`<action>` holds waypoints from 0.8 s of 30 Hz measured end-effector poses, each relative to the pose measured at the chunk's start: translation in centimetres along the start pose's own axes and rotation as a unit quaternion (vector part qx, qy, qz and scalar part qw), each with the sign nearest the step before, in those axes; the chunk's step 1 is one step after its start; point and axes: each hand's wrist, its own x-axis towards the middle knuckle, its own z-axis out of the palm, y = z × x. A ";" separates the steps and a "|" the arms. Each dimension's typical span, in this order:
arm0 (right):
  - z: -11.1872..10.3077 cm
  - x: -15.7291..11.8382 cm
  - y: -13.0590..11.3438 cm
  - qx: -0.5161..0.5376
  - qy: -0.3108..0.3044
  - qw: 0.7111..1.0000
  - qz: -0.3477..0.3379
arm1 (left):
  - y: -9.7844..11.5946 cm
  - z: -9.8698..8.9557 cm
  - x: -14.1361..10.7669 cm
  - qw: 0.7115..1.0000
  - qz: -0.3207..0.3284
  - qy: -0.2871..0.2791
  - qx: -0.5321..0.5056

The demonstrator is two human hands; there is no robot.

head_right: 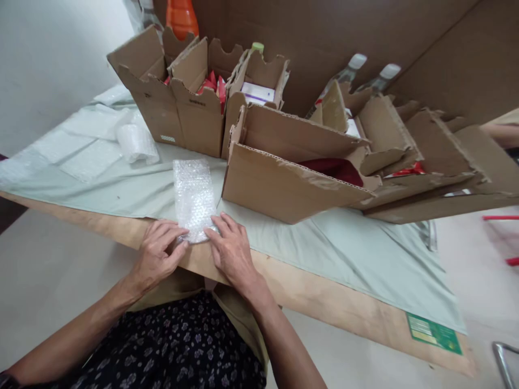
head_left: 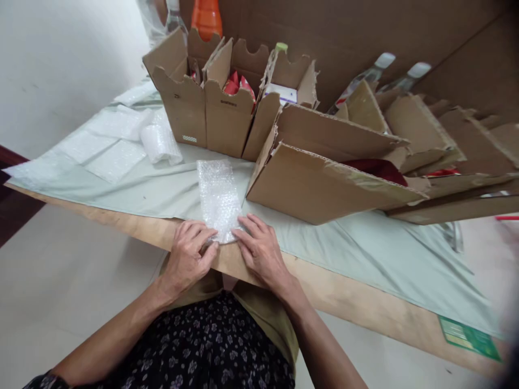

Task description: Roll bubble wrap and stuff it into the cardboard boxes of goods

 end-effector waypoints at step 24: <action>-0.3 -0.6 -1.0 0.035 0.027 0.999 -0.028 | 0.1 -0.8 -0.5 0.999 0.006 0.021 -0.025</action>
